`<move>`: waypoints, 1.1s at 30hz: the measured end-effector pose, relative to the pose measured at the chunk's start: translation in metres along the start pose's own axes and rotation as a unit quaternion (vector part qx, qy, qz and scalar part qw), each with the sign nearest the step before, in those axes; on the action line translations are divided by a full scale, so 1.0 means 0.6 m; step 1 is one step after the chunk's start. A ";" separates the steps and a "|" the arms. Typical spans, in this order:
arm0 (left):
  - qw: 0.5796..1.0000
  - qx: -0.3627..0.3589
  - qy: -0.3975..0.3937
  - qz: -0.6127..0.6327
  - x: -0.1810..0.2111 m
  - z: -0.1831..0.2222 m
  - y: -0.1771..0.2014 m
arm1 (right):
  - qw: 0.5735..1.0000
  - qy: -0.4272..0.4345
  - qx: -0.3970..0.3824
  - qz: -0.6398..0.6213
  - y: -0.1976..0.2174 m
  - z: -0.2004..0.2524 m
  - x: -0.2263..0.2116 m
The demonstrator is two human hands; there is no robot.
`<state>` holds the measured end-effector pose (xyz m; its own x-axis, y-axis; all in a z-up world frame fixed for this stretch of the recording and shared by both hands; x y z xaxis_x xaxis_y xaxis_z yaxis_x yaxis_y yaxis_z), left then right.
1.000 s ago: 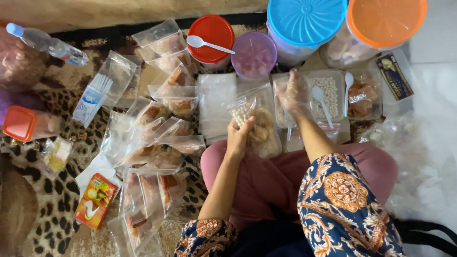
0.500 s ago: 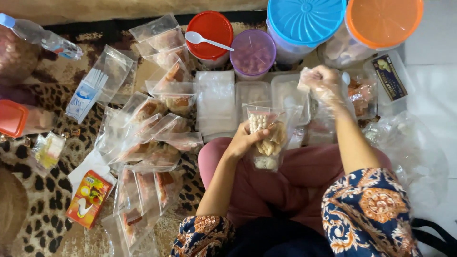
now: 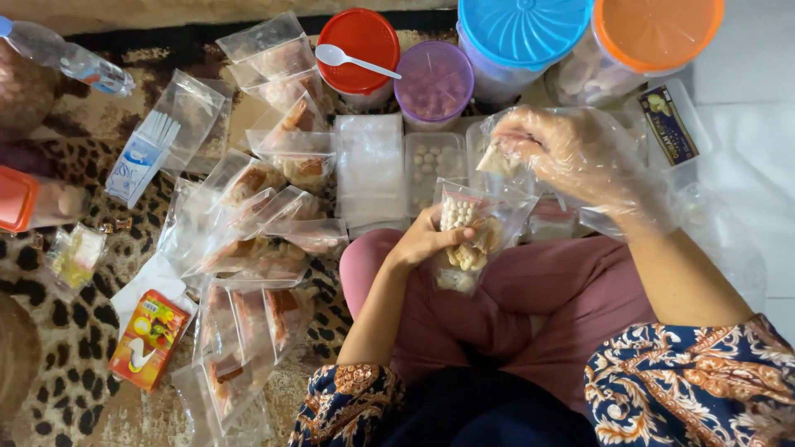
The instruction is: A person is manually portioning various snacks from large plastic containers into small individual plastic bags using a spoon while sitting on the floor.
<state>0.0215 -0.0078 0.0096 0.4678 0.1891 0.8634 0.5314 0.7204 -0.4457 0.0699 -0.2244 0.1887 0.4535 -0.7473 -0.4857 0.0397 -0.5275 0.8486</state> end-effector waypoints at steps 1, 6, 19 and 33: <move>1.000 -0.008 -0.004 -0.001 0.005 0.001 -0.003 | 0.999 0.034 0.012 0.034 -0.007 0.003 0.001; 0.999 -0.026 -0.017 -0.016 0.003 -0.002 -0.001 | 0.988 0.093 0.083 0.092 0.013 0.004 -0.008; 0.999 -0.028 -0.017 -0.034 0.005 -0.001 -0.005 | 0.998 0.035 -0.059 0.003 0.001 0.003 0.011; 0.998 -0.029 -0.007 -0.062 0.017 0.000 -0.010 | 0.860 -0.251 -0.433 -0.098 -0.002 -0.027 -0.015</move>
<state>0.0231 -0.0103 0.0212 0.3862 0.1102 0.9158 0.6242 0.6997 -0.3474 0.0804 -0.2102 0.1953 -0.0706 -0.8728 -0.4829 0.8184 -0.3275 0.4723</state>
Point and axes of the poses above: each hand's wrist, its own z-axis away from the middle knuckle, its own y-axis out of the back of the hand, x = y × z, the point moved 2 cm from there along -z, towards the middle knuckle
